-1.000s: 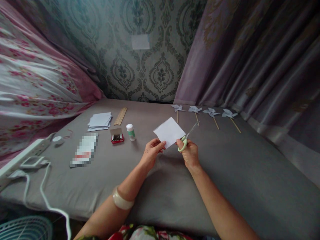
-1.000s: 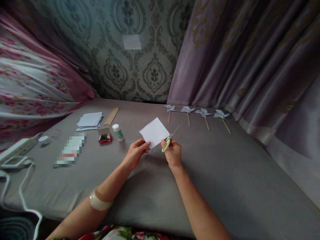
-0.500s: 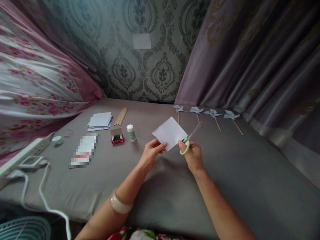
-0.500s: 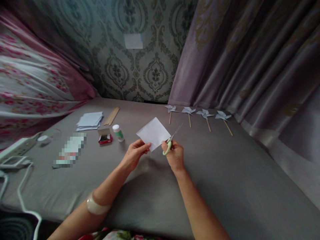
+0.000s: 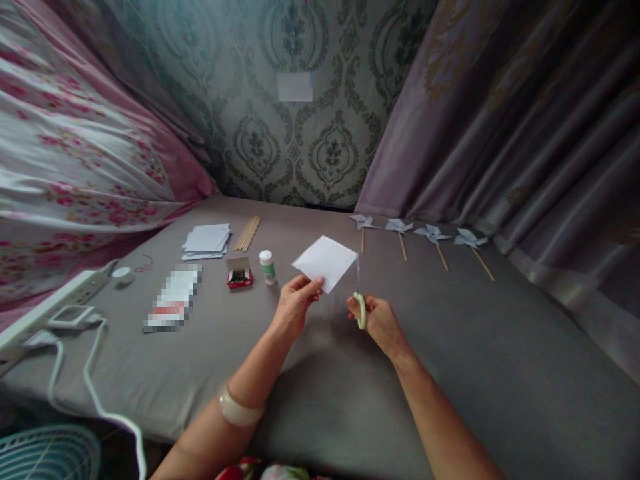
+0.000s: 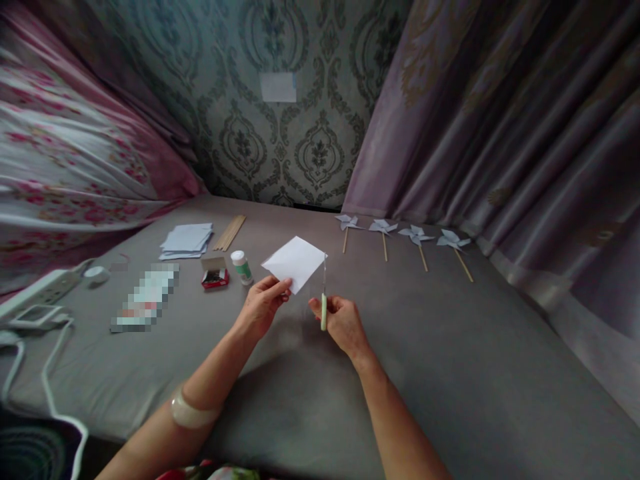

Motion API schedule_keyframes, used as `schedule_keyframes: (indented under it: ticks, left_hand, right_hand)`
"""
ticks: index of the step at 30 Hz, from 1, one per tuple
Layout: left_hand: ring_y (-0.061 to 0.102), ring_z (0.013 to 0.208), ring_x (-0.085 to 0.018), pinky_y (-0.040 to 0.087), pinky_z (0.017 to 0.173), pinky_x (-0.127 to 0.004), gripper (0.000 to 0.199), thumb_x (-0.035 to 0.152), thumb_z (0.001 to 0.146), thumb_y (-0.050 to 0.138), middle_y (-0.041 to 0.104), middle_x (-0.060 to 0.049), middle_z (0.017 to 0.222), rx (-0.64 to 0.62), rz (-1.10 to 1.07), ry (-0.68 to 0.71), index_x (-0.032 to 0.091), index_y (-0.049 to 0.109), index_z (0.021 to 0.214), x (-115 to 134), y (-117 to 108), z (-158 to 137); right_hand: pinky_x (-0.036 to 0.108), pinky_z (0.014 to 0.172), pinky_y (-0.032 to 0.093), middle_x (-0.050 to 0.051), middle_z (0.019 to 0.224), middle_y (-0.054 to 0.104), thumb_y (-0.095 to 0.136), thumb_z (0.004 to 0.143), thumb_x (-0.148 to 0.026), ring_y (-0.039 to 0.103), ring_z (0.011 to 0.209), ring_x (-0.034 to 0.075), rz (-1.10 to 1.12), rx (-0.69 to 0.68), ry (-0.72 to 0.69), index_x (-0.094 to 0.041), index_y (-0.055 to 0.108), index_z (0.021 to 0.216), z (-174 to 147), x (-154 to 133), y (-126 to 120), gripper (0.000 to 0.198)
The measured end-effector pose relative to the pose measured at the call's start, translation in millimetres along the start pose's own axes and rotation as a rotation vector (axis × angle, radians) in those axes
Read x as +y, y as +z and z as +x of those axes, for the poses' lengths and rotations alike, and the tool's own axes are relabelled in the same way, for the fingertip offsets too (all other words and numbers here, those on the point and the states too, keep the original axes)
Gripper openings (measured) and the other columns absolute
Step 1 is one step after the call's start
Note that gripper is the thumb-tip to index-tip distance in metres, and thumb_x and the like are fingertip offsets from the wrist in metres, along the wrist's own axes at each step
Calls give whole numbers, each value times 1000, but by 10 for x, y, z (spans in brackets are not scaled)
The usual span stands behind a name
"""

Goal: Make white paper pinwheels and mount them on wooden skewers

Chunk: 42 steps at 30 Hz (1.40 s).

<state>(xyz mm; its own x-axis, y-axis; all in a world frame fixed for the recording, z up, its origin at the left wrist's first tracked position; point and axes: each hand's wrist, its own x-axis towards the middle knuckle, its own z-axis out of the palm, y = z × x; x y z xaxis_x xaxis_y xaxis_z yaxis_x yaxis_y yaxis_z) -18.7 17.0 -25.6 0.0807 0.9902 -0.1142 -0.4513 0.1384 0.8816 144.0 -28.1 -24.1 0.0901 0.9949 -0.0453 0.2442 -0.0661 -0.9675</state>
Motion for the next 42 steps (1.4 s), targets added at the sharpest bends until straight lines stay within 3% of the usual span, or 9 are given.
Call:
schedule_keyframes:
  ticks: [5,10,24,42]
  left_hand:
    - [50,57,-7,37,55,-20,29,33,56,83,58,2,62,41,-52,52,15,64,67,30,-43,18]
    - [52,59,-7,38,56,-20,32,34,55,83,60,3,66,69,-63,75,17,65,75,40,-38,7]
    - [57,59,-9,39,56,-20,28,30,54,83,64,1,63,94,-80,43,15,63,66,49,15,-40]
    - [60,60,-10,39,55,-20,29,31,55,83,63,0,62,100,-68,51,14,63,67,29,48,-70]
  right_hand:
    - [25,52,31,-2,59,51,56,76,-66,42,56,11,-190,-238,-68,-16,55,66,-78,7,62,51]
    - [24,51,30,-2,61,51,60,77,-61,40,57,10,-192,-367,-91,-17,53,68,-127,4,119,46]
    - [24,50,27,-5,57,40,65,72,-60,31,55,9,-126,-395,-32,-19,48,62,-125,5,154,46]
    - [25,52,30,-3,57,45,59,67,-73,36,55,10,-155,-348,14,-18,48,60,-125,-23,161,56]
